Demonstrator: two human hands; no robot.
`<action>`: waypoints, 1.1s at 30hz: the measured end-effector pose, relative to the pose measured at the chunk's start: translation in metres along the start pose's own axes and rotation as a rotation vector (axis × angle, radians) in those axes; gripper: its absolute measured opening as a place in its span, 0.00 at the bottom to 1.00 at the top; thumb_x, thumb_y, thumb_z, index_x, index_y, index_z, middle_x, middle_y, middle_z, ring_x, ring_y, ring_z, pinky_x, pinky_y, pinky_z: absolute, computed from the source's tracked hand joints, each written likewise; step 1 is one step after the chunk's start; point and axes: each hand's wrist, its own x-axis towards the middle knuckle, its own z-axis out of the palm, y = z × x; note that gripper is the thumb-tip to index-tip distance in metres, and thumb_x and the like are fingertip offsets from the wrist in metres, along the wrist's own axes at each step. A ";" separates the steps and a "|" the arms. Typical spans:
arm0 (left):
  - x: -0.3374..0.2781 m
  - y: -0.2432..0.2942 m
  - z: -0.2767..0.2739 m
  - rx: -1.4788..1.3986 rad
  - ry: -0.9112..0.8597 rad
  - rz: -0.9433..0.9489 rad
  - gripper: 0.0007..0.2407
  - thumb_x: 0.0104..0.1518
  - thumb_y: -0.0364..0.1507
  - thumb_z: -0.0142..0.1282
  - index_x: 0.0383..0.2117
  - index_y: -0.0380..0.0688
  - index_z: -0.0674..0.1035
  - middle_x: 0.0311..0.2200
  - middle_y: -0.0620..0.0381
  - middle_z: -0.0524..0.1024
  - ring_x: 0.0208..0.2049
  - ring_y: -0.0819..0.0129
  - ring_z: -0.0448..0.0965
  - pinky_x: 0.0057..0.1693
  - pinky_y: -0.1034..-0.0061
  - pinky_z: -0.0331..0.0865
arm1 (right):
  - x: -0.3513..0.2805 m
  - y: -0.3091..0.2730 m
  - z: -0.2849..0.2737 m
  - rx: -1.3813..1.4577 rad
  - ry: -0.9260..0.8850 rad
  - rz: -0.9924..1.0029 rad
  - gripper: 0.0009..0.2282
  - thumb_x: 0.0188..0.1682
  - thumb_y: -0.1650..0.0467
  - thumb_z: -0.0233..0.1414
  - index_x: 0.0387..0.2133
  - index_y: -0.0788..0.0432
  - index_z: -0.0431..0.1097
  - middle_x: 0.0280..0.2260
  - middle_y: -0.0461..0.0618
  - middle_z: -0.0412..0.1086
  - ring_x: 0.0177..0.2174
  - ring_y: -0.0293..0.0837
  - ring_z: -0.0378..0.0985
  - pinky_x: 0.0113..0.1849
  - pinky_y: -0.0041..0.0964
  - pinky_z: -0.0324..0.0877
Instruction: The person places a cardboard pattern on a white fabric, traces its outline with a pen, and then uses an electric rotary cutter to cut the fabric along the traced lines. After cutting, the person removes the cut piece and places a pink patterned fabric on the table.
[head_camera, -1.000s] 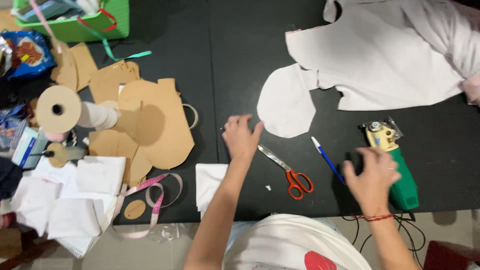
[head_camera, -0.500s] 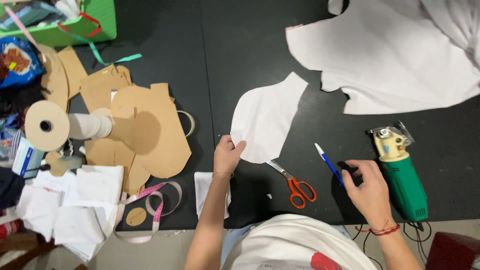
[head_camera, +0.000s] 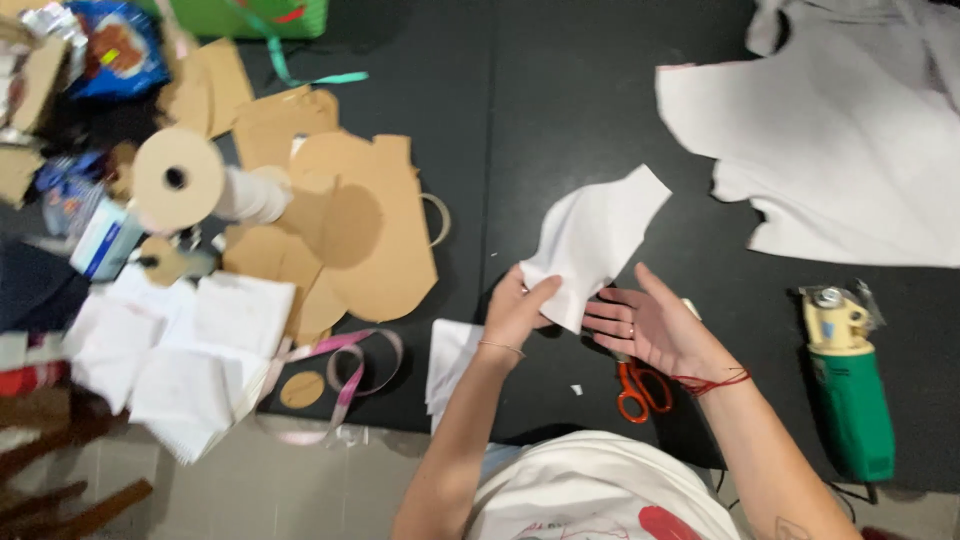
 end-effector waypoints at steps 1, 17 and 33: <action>-0.006 0.000 -0.004 -0.042 -0.030 -0.002 0.18 0.45 0.31 0.56 0.39 0.34 0.67 0.30 0.47 0.69 0.30 0.66 0.71 0.32 0.71 0.72 | 0.013 0.008 0.000 0.146 -0.045 -0.004 0.31 0.40 0.52 0.35 0.48 0.67 0.48 0.45 0.64 0.58 0.46 0.54 0.62 0.46 0.47 0.57; -0.046 0.071 -0.150 -0.278 0.153 0.400 0.16 0.48 0.24 0.53 0.43 0.43 0.65 0.34 0.55 0.71 0.33 0.69 0.74 0.35 0.69 0.75 | 0.075 -0.022 0.166 -0.106 -0.037 -0.692 0.15 0.43 0.76 0.48 0.44 0.58 0.58 0.38 0.48 0.65 0.37 0.42 0.70 0.38 0.45 0.68; -0.090 0.035 -0.180 0.370 0.339 0.263 0.16 0.46 0.25 0.44 0.44 0.47 0.68 0.46 0.60 0.67 0.49 0.68 0.65 0.53 0.70 0.61 | 0.025 0.054 0.002 -0.893 0.852 -0.904 0.12 0.42 0.75 0.49 0.41 0.61 0.65 0.39 0.54 0.63 0.40 0.49 0.62 0.43 0.42 0.55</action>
